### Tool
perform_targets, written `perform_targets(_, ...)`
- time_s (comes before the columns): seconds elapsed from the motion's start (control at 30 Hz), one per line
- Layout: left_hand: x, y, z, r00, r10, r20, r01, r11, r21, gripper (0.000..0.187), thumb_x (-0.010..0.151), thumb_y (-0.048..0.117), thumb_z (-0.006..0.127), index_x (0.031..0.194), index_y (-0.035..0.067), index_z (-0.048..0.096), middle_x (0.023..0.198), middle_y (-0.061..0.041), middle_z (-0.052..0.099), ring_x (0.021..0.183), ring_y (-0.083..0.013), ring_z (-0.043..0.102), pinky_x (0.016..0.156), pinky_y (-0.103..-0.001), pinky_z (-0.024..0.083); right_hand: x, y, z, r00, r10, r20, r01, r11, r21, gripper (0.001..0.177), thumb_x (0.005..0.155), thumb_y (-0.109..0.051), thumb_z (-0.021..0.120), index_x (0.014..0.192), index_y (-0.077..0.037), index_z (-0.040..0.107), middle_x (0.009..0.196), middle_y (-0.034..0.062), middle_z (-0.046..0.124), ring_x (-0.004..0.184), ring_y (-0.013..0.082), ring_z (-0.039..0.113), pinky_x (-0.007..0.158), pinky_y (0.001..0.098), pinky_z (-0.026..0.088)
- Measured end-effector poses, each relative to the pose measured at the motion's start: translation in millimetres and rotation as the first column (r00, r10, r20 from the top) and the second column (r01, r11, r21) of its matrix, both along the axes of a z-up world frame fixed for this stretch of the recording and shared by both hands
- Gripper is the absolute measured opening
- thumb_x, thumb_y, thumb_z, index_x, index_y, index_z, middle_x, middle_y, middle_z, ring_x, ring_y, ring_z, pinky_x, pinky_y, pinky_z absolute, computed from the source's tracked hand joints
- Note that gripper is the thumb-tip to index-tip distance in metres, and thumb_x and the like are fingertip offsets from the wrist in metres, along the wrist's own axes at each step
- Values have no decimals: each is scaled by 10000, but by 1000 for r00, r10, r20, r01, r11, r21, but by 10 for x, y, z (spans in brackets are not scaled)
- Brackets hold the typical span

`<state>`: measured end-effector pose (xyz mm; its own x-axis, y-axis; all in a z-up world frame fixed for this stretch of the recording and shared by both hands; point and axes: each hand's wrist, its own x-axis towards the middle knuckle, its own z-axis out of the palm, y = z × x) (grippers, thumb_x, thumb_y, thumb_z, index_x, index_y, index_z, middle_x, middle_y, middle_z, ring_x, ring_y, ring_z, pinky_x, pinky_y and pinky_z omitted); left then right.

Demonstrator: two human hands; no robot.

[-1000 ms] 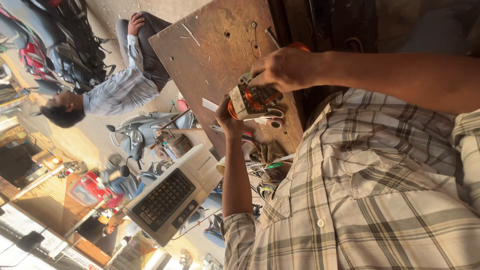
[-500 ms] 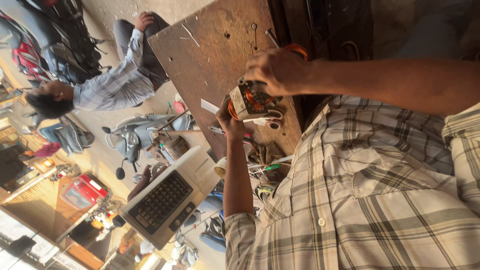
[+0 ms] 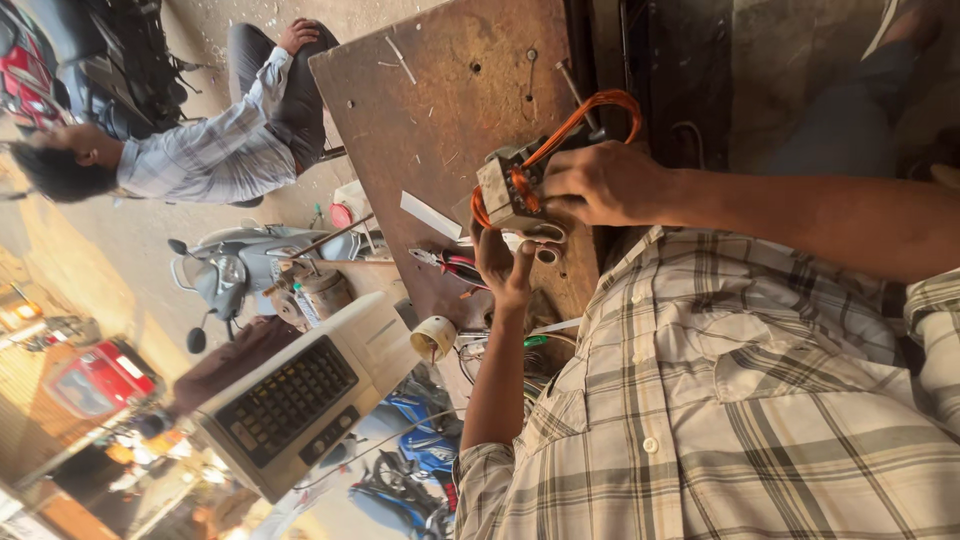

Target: The person winds orange copper wire around a metal component clamped in a bench vise. They use scissors to cut the wire and tuck the ends into the winding slots, repeating the process multiple times.

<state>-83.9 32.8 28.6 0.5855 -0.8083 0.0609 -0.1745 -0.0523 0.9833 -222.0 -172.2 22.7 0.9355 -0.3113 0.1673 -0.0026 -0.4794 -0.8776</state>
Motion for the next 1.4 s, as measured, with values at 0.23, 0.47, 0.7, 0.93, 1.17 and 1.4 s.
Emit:
perform_targets(0.23, 88, 30, -53, 987, 143, -77, -140, 989, 36, 490, 868, 216, 829, 1224, -70, 652, 1625, -179, 386, 1471, -286, 440, 1198, -395, 376, 36, 153, 166, 999, -45, 0, 45, 997, -59, 159, 869, -129, 807, 973, -18, 760, 981, 101, 739, 759, 257, 726, 680, 366, 603)
perform_targets(0.47, 293, 60, -54, 999, 51, -4, -51, 999, 18, 443, 864, 229, 869, 1224, 7, 738, 1668, -147, 344, 1530, -305, 426, 1246, -444, 407, 128, 261, 169, 996, -83, 27, 84, 995, -58, 179, 937, -90, 809, 1030, 27, 711, 1006, 157, 729, 873, 302, 729, 739, 389, 569)
perform_targets(0.7, 281, 420, -201, 988, 152, -37, -156, 977, -147, 604, 894, 233, 858, 1405, 16, 620, 1659, -120, 315, 1492, -316, 431, 1216, -449, 433, 37, 609, 543, 951, -108, 290, 227, 881, -415, 176, 1063, -10, 751, 1205, 54, 671, 1197, 197, 703, 1047, 398, 701, 948, 465, 574)
perform_targets(0.93, 306, 1471, -525, 718, 663, 212, -695, 694, 185, 305, 920, 196, 787, 1174, 56, 690, 1275, -119, 636, 1049, -234, 697, 918, -385, 581, 293, 1294, 107, 946, 288, -149, -316, 924, -216, 224, 955, -134, 731, 1163, -52, 724, 1070, 143, 727, 915, 315, 717, 759, 407, 583)
perform_targets(1.17, -52, 1651, -984, 627, 609, 485, -759, 618, 205, 246, 841, 207, 792, 1046, 89, 725, 1035, -113, 662, 977, -313, 659, 840, -422, 552, 1054, 1918, -616, 843, 286, -455, -520, 648, -556, 674, 827, -98, 721, 1437, 53, 478, 1130, 254, 632, 921, 408, 692, 779, 483, 574)
perform_targets(1.4, 97, 1336, -1150, 713, 564, 416, -701, 550, 454, 274, 892, 305, 730, 1030, 74, 679, 1026, -133, 645, 923, -345, 672, 759, -474, 543, 1155, 1956, -472, 775, 216, -594, -552, 688, -471, 844, 781, -110, 766, 1512, 16, 363, 1167, 290, 619, 944, 456, 682, 817, 502, 567)
